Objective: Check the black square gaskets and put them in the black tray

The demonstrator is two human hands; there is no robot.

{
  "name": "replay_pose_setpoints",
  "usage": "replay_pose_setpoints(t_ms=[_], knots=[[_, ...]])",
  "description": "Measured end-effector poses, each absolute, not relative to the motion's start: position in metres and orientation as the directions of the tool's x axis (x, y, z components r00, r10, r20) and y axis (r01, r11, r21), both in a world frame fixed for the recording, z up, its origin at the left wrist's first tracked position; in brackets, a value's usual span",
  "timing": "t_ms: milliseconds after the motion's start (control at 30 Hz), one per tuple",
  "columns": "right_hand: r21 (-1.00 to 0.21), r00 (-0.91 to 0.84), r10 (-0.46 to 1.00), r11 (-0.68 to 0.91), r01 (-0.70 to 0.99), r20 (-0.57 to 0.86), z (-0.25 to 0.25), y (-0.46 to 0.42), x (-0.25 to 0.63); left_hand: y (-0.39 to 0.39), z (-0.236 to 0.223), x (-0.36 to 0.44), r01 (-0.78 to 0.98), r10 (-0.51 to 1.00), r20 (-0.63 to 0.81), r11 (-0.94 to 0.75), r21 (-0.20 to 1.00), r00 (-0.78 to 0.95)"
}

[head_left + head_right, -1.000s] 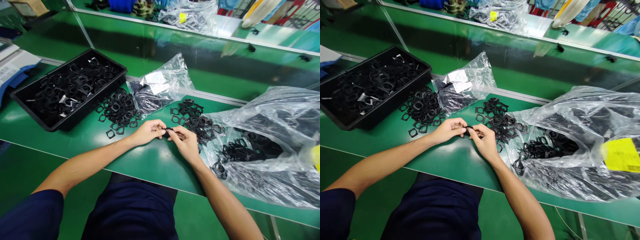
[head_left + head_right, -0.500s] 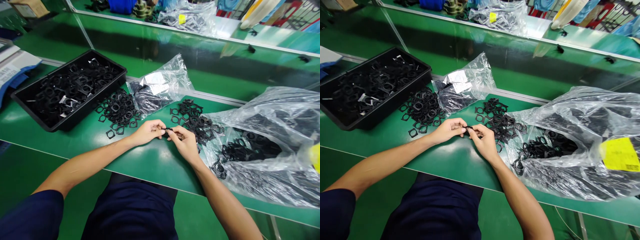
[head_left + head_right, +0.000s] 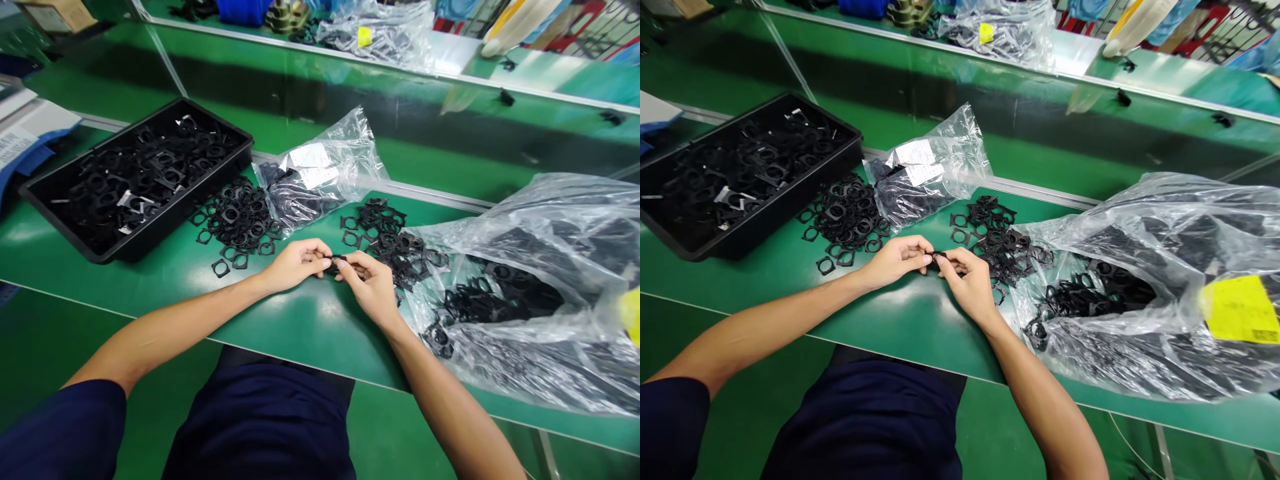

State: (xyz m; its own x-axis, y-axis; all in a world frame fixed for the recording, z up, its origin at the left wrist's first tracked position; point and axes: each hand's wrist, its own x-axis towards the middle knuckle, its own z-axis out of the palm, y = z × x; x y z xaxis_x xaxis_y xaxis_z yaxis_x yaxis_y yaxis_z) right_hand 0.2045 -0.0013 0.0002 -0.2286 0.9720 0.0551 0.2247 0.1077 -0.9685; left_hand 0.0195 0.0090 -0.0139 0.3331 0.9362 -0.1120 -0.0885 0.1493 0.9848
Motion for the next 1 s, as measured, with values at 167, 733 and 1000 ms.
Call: replay_pose_setpoints(t_ms=[167,733,1000], knots=[[-0.980,-0.201,0.977,0.104,0.169,0.069,0.000,-0.003,0.205,0.004,-0.012,0.023,-0.100,0.969,-0.042,0.069,0.993,0.245],[-0.988,-0.128,0.988,0.098,0.121,0.082,0.001,-0.007,0.207,-0.003,-0.009,0.021,0.006,0.978,0.113,-0.116,0.993,0.176],[-0.999,-0.158,0.986,-0.047,0.013,-0.049,0.001,-0.003,0.206,0.002,-0.007,0.019,-0.023,0.986,0.064,-0.061,0.998,0.157]])
